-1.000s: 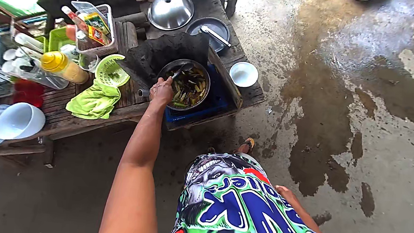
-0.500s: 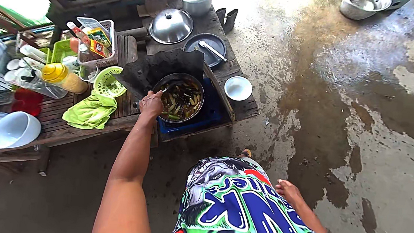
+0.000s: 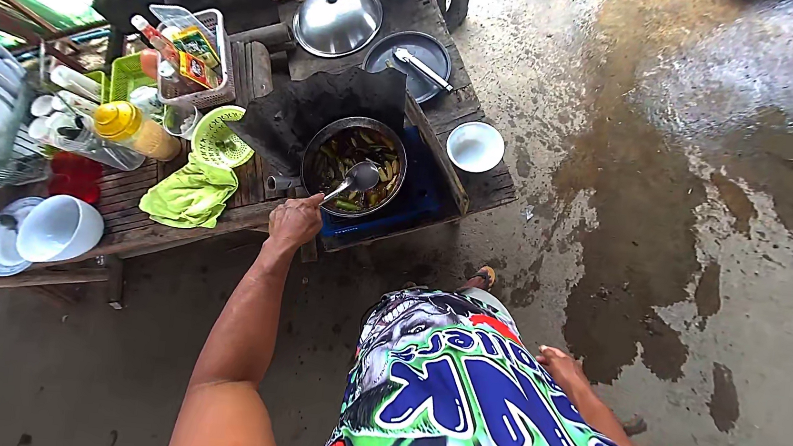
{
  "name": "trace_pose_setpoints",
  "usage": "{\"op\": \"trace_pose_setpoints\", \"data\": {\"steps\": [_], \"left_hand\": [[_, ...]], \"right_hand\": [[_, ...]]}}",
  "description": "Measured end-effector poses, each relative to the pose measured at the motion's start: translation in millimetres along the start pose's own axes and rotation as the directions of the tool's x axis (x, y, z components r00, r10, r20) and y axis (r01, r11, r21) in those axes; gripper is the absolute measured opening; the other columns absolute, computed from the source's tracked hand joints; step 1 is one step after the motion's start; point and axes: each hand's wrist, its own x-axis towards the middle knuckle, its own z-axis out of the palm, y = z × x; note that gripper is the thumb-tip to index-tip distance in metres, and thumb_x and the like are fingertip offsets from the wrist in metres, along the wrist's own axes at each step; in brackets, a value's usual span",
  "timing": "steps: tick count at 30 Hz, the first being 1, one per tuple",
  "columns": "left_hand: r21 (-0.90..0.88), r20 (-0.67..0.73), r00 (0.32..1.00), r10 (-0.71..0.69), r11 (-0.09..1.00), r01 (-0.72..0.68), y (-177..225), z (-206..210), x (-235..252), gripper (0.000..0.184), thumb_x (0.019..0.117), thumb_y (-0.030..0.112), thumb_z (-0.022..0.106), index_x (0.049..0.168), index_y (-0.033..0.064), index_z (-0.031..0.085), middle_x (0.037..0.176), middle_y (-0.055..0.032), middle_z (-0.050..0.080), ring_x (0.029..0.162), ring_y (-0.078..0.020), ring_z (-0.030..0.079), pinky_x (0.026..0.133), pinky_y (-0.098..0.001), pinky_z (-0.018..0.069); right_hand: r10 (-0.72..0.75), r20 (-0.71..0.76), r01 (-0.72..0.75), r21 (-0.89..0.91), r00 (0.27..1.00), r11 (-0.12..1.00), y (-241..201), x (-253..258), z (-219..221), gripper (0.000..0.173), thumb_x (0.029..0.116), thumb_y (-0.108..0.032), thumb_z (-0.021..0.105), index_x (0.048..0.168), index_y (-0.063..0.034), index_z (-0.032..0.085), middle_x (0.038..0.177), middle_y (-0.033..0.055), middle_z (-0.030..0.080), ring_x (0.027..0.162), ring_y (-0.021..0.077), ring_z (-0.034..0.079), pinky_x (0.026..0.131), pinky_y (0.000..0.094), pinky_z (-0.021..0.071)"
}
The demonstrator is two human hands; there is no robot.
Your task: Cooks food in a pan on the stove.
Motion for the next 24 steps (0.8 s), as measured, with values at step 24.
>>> {"op": "trace_pose_setpoints", "data": {"steps": [24], "left_hand": [[0.044,0.144,0.989,0.026,0.998,-0.033,14,17,5,0.043,0.1021,0.018,0.049,0.142,0.0256,0.062,0.128,-0.0159,0.069,0.119,-0.0412,0.064,0.088,-0.0671,0.0506]], "right_hand": [[-0.019,0.053,0.017,0.037,0.998,0.999,42,10,-11,0.041,0.1136,-0.027,0.040,0.143,-0.0010,0.051,0.126,0.0227,0.062,0.098,0.0284,0.065,0.086,0.0457,0.0519]]}}
